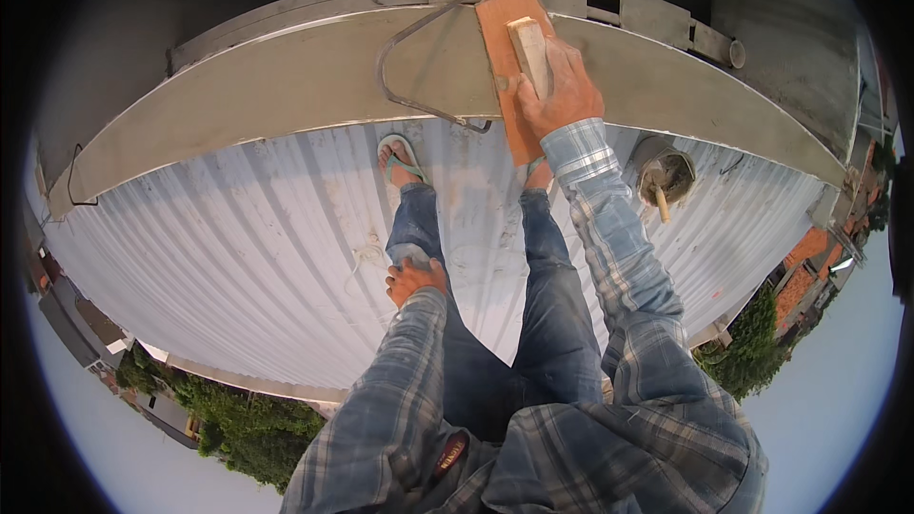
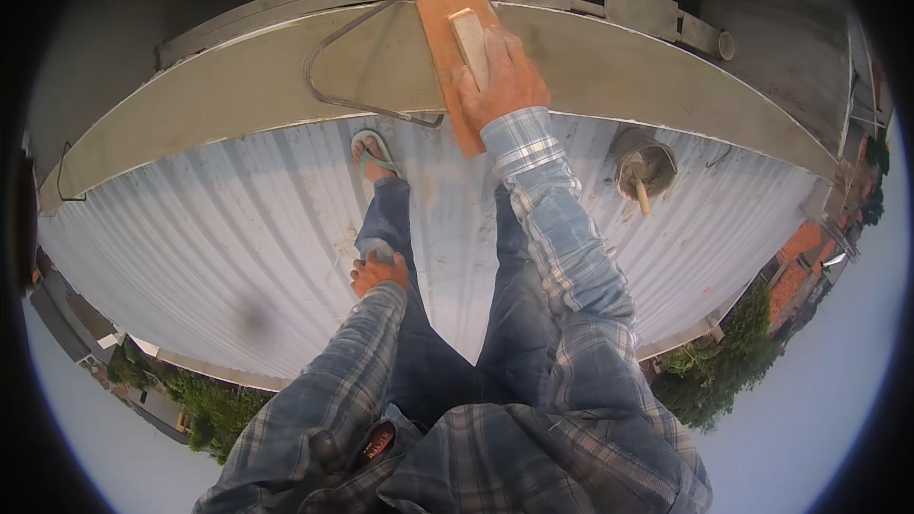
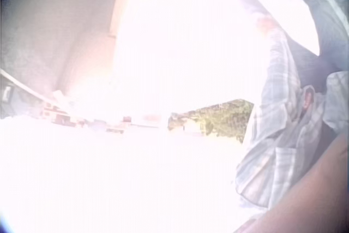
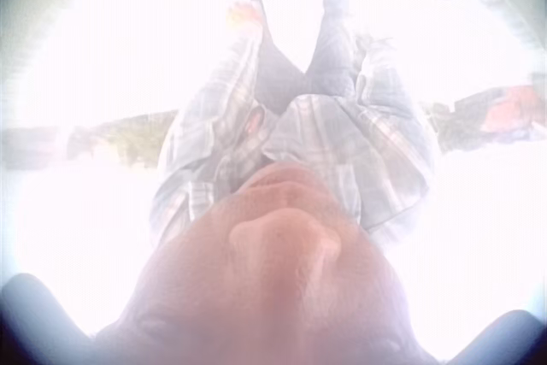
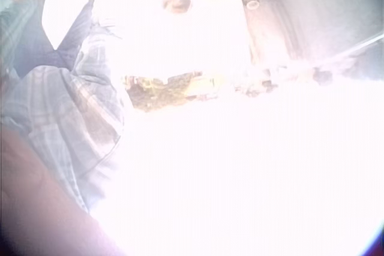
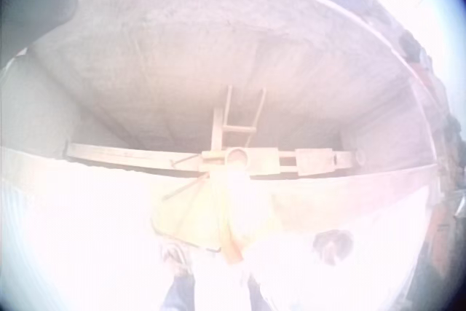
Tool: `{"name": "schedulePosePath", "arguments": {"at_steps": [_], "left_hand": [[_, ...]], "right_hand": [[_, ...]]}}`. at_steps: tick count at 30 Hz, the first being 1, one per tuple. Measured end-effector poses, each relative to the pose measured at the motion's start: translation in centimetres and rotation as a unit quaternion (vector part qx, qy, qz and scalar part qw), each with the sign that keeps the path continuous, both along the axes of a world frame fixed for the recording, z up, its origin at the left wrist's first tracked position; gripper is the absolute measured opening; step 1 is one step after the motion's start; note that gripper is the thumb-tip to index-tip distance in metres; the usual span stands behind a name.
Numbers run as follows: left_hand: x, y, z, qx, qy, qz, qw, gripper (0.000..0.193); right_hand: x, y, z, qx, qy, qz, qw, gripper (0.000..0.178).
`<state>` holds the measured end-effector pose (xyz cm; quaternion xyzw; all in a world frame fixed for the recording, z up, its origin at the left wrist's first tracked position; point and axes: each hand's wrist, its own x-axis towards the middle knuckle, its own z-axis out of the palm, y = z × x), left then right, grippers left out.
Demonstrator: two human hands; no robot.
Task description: The person smooths a freshly poured concrete surface using a rectangular trowel. They repeatedly scrape and level the material along a curved edge, occasionally pausing to check the surface with their hand.
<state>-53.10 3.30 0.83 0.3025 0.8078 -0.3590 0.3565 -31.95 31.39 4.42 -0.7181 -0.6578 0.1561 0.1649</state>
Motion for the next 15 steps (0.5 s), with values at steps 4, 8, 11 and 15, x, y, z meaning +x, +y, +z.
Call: {"name": "schedulePosePath", "arguments": {"at_steps": [4,8,11,15], "left_hand": [[0.3,0.7,-0.4,0.004,-0.002,0.012,1.0,0.063],[0.6,-0.2,-1.3,0.019,-0.003,-0.006,1.0,0.064],[0.6,0.6,-1.1,0.016,-0.005,0.007,1.0,0.064],[0.2,1.1,-0.8,0.028,-0.003,0.01,1.0,0.063]], "right_hand": [[7.1,-1.5,-1.5,-0.011,-0.019,-0.065,0.998,0.054],[-0.4,2.1,-1.0,-0.02,-0.01,-0.082,0.996,0.054],[0.3,0.0,-0.6,-0.036,-0.024,-0.006,0.999,0.055],[8.0,-1.8,-2.2,-0.077,-0.056,-0.102,0.99,0.057]]}}
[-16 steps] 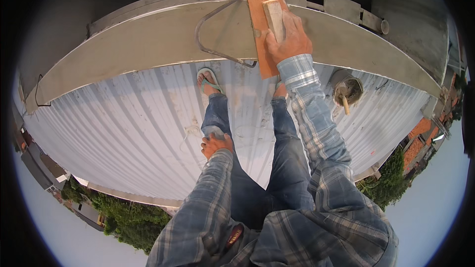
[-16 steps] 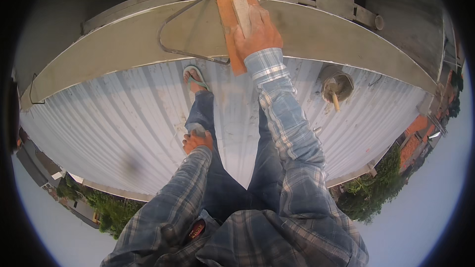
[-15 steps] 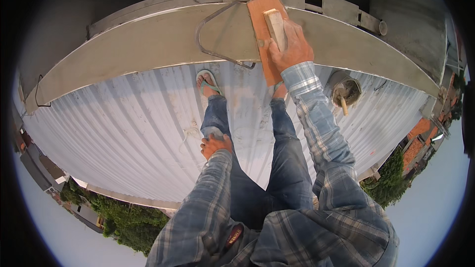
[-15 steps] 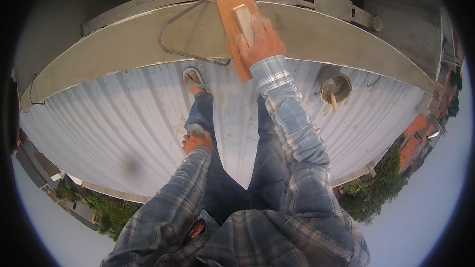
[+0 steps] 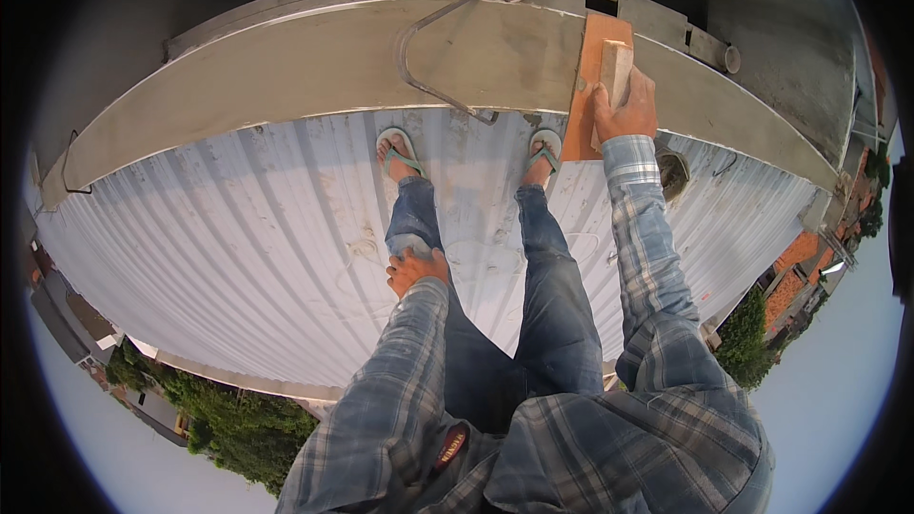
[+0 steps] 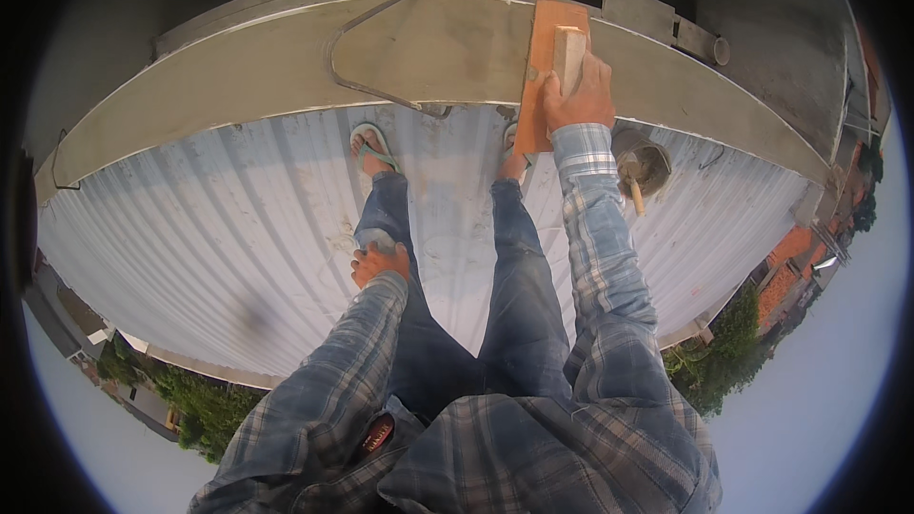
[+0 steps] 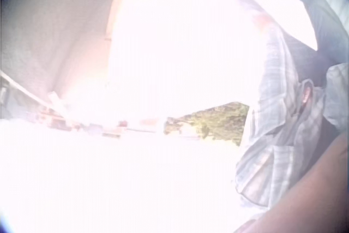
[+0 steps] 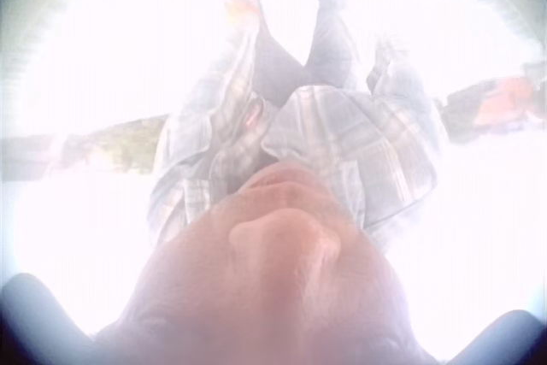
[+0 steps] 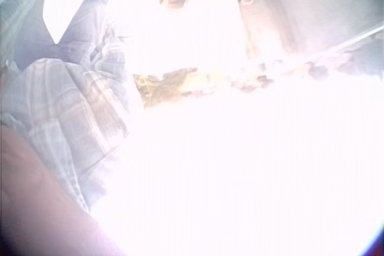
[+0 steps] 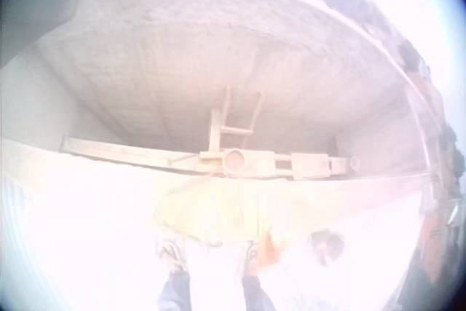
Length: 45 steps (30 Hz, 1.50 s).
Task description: The person smooths a freshly poured concrete surface using a rectangular trowel. They repeatedly scrape and level the material along a curved edge, occasionally pausing to check the surface with their hand.
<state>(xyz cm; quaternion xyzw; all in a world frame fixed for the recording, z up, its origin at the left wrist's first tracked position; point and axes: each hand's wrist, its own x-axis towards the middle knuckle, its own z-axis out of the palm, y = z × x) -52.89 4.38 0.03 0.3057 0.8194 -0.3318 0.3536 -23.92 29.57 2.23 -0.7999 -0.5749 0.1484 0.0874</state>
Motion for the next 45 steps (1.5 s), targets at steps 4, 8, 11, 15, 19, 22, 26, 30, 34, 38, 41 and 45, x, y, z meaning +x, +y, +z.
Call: {"name": "schedulePosePath", "arguments": {"at_steps": [4,8,11,15,19,22,26,30,34,38,41,45], "left_hand": [[0.3,-0.6,-0.2,-0.007,-0.008,-0.016,1.0,0.064],[-0.3,-0.4,0.5,-0.025,-0.003,-0.009,1.0,0.063],[-0.1,0.2,0.0,-0.008,-0.005,-0.009,1.0,0.063],[0.3,-0.3,-0.4,-0.025,-0.005,-0.022,0.999,0.063],[0.1,-0.3,0.0,-0.031,0.01,-0.023,0.999,0.063],[-0.1,0.2,0.4,-0.04,0.007,-0.01,0.999,0.063],[0.0,-0.1,-0.3,-0.031,0.007,-0.025,0.999,0.063],[0.3,-0.4,0.4,-0.045,0.001,-0.023,0.999,0.063],[-0.2,0.0,0.2,-0.039,0.008,-0.004,0.999,0.064],[0.0,-0.1,-0.5,-0.011,0.002,-0.027,1.0,0.064],[0.1,0.1,0.4,-0.028,-0.009,-0.023,0.999,0.065],[-0.3,0.2,0.5,-0.036,-0.006,-0.005,0.999,0.065]], "right_hand": [[-6.5,3.9,0.8,0.059,0.015,0.012,0.998,0.059],[-4.4,-0.8,0.7,0.031,0.021,0.084,0.996,0.058],[1.1,-2.0,0.2,0.04,-0.005,0.037,0.999,0.056],[-7.7,0.5,1.5,0.044,0.049,0.009,0.998,0.053],[-9.4,0.8,1.8,0.017,0.067,0.07,0.995,0.052],[-1.9,-1.6,0.9,0.011,0.038,0.055,0.998,0.054],[-4.9,0.5,0.5,0.067,0.042,0.028,0.996,0.055],[-10.4,4.3,1.7,0.042,0.077,0.068,0.994,0.052],[-2.3,-0.4,0.6,0.027,0.033,0.053,0.998,0.054],[-5.4,2.5,0.7,0.04,0.019,0.059,0.997,0.056],[-8.4,5.0,2.0,0.016,0.032,0.072,0.997,0.056],[-1.0,-1.3,-0.2,0.031,0.021,0.053,0.998,0.057]]}}
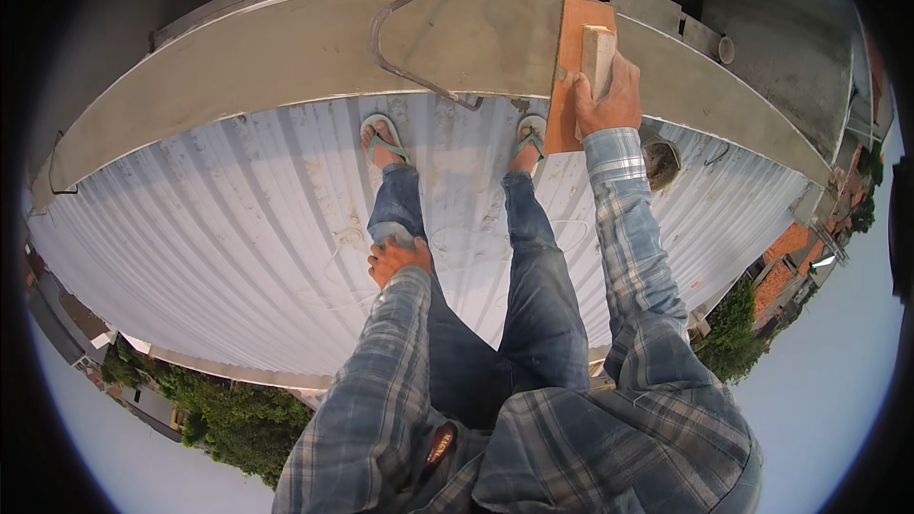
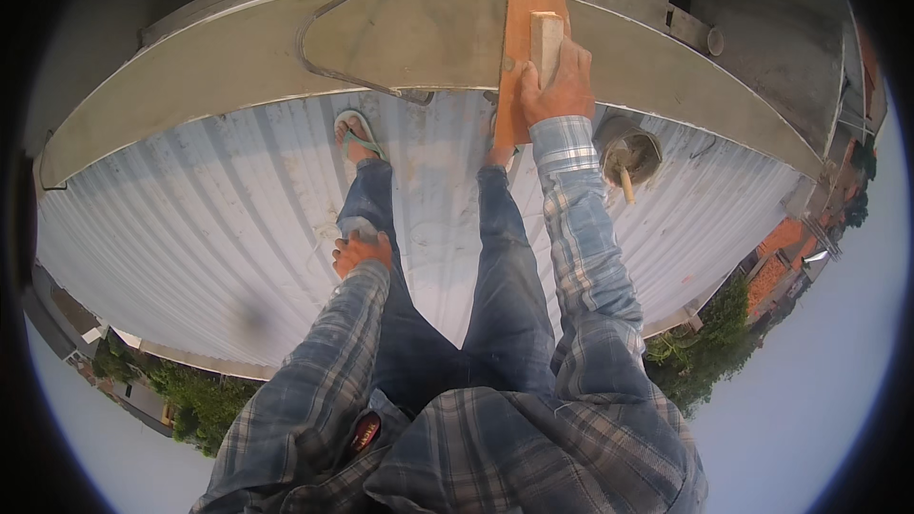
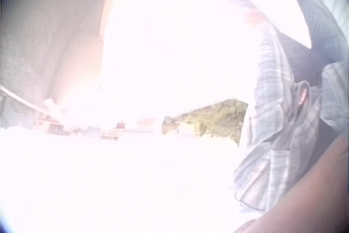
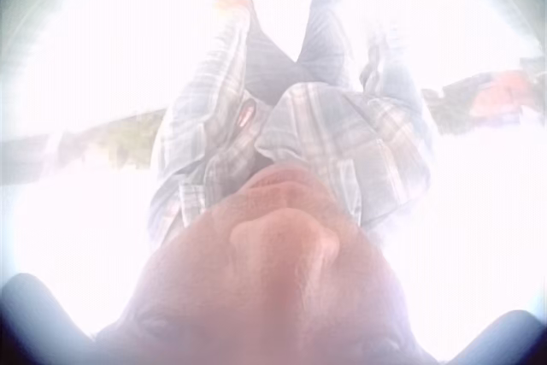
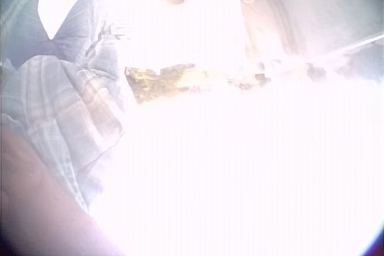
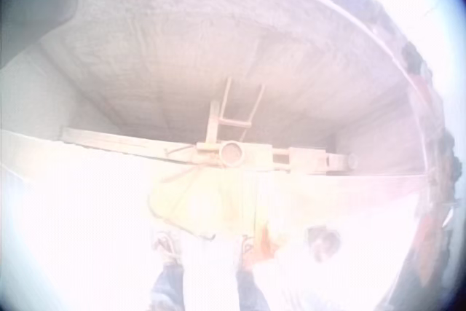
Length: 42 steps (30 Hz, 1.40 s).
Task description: The person smooths a freshly poured concrete surface using a rectangular trowel. They repeatedly scrape and level the material along a curved edge, occasionally pausing to check the surface with their hand.
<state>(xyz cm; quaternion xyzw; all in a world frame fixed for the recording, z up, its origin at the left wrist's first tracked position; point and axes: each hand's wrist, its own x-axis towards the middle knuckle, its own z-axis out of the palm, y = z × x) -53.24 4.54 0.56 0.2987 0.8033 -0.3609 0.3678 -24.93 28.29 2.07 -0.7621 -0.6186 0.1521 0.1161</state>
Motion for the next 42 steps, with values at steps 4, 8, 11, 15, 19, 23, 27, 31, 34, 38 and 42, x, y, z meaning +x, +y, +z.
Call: {"name": "schedulePosePath", "arguments": {"at_steps": [4,8,11,15,19,23,27,31,34,38,42], "left_hand": [[0.4,-1.4,-1.2,0.026,0.011,-0.011,1.0,0.064],[1.2,-0.6,-0.5,0.011,0.003,-0.016,1.0,0.066],[0.8,-0.9,-0.4,0.015,0.016,-0.002,1.0,0.066],[0.9,-2.0,-0.9,0.026,0.013,-0.008,1.0,0.066],[1.5,-0.3,-0.8,0.022,0.003,-0.013,1.0,0.065],[0.8,-1.0,-0.5,0.026,0.015,0.0,1.0,0.065],[1.0,-1.7,-0.8,0.031,0.009,-0.011,0.999,0.064],[1.0,-1.1,-0.4,0.025,0.01,-0.007,1.0,0.062],[0.7,-0.8,-0.2,0.019,0.006,0.015,1.0,0.062],[1.0,-0.8,-0.8,0.029,-0.001,-0.003,1.0,0.062],[0.9,-1.4,-0.4,0.016,0.0,0.001,1.0,0.063]], "right_hand": [[-2.8,2.7,0.4,0.029,0.011,-0.009,0.999,0.052],[-5.1,5.8,1.5,0.005,0.0,0.032,0.999,0.055],[0.7,1.4,-0.4,0.011,-0.008,0.021,1.0,0.056],[-0.5,2.7,-0.6,0.03,0.002,-0.015,0.999,0.059],[-6.1,8.3,0.6,0.052,0.011,0.044,0.998,0.06],[0.4,3.3,-0.2,0.005,-0.001,0.04,0.999,0.061],[-2.1,5.9,0.4,0.033,-0.009,0.024,0.999,0.062],[-4.1,7.5,1.2,0.003,-0.019,0.038,0.999,0.063],[1.9,3.2,-1.3,0.034,-0.029,0.047,0.998,0.062],[-3.6,7.8,0.7,0.029,-0.021,0.012,0.999,0.06],[-4.2,7.8,1.1,0.022,-0.014,0.047,0.999,0.059]]}}
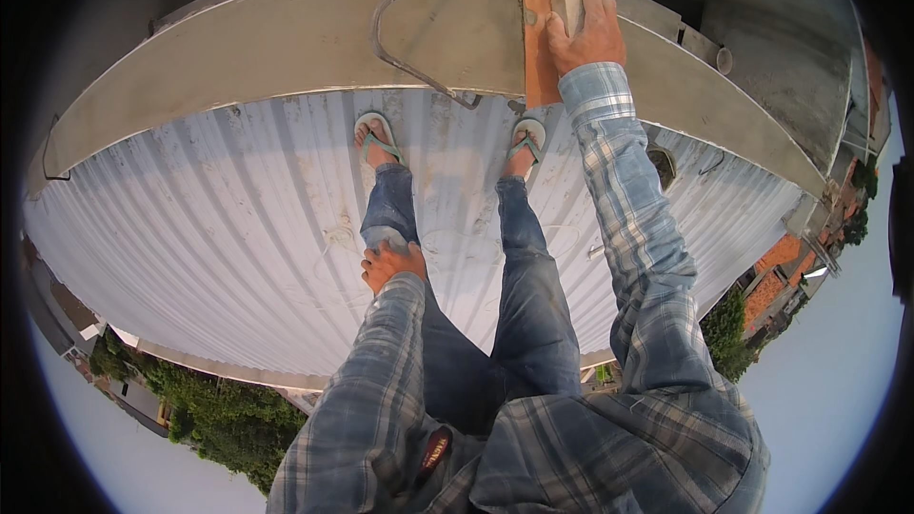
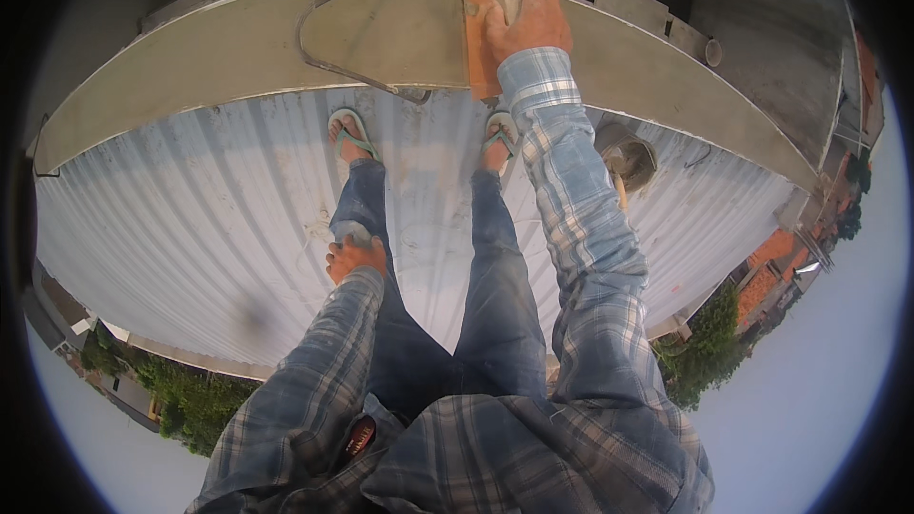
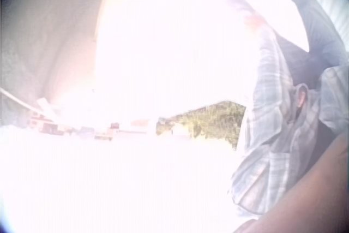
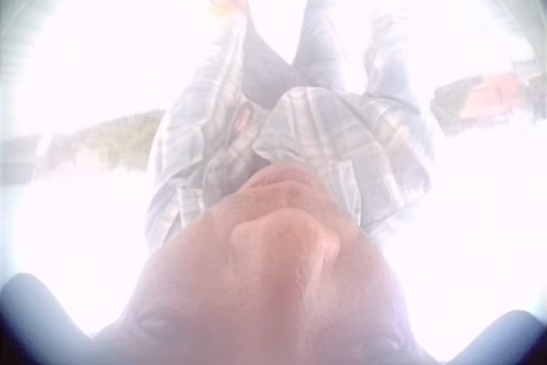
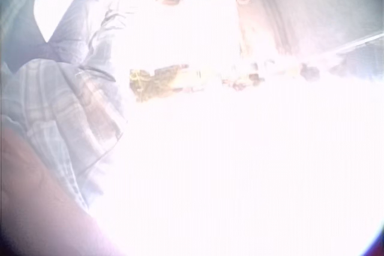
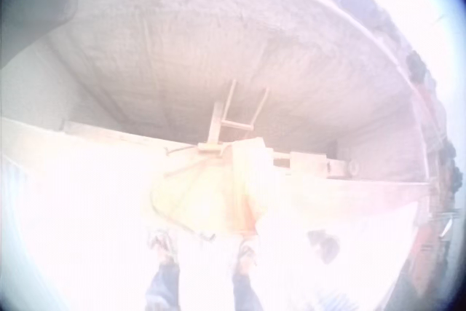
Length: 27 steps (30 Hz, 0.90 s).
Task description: The person smooths a freshly poured concrete surface using a rectangular trowel. They repeatedly scrape and level the material along a curved edge, occasionally pausing to check the surface with their hand.
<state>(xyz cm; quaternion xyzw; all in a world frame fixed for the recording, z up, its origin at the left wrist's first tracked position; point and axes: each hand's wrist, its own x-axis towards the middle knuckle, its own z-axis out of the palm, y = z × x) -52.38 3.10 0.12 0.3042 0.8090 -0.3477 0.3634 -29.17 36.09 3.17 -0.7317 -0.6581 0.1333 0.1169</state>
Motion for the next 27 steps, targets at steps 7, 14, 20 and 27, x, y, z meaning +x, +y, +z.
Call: {"name": "schedulePosePath", "arguments": {"at_steps": [7,14,20,27], "left_hand": [[0.0,0.0,-0.5,0.007,-0.003,0.005,1.0,0.065],[-0.8,1.0,0.2,0.004,0.002,0.007,1.0,0.066],[-0.8,1.3,0.3,0.001,-0.016,-0.005,1.0,0.067],[-1.0,1.4,-0.1,0.016,-0.016,-0.009,1.0,0.065]], "right_hand": [[0.7,-1.4,-0.9,0.024,0.007,-0.063,0.998,0.06],[3.2,-7.2,-0.4,-0.026,0.027,-0.026,0.999,0.059],[-2.4,-4.6,0.5,-0.018,0.023,-0.024,0.999,0.053],[1.2,-3.1,-0.3,0.024,0.009,-0.103,0.994,0.053]]}}
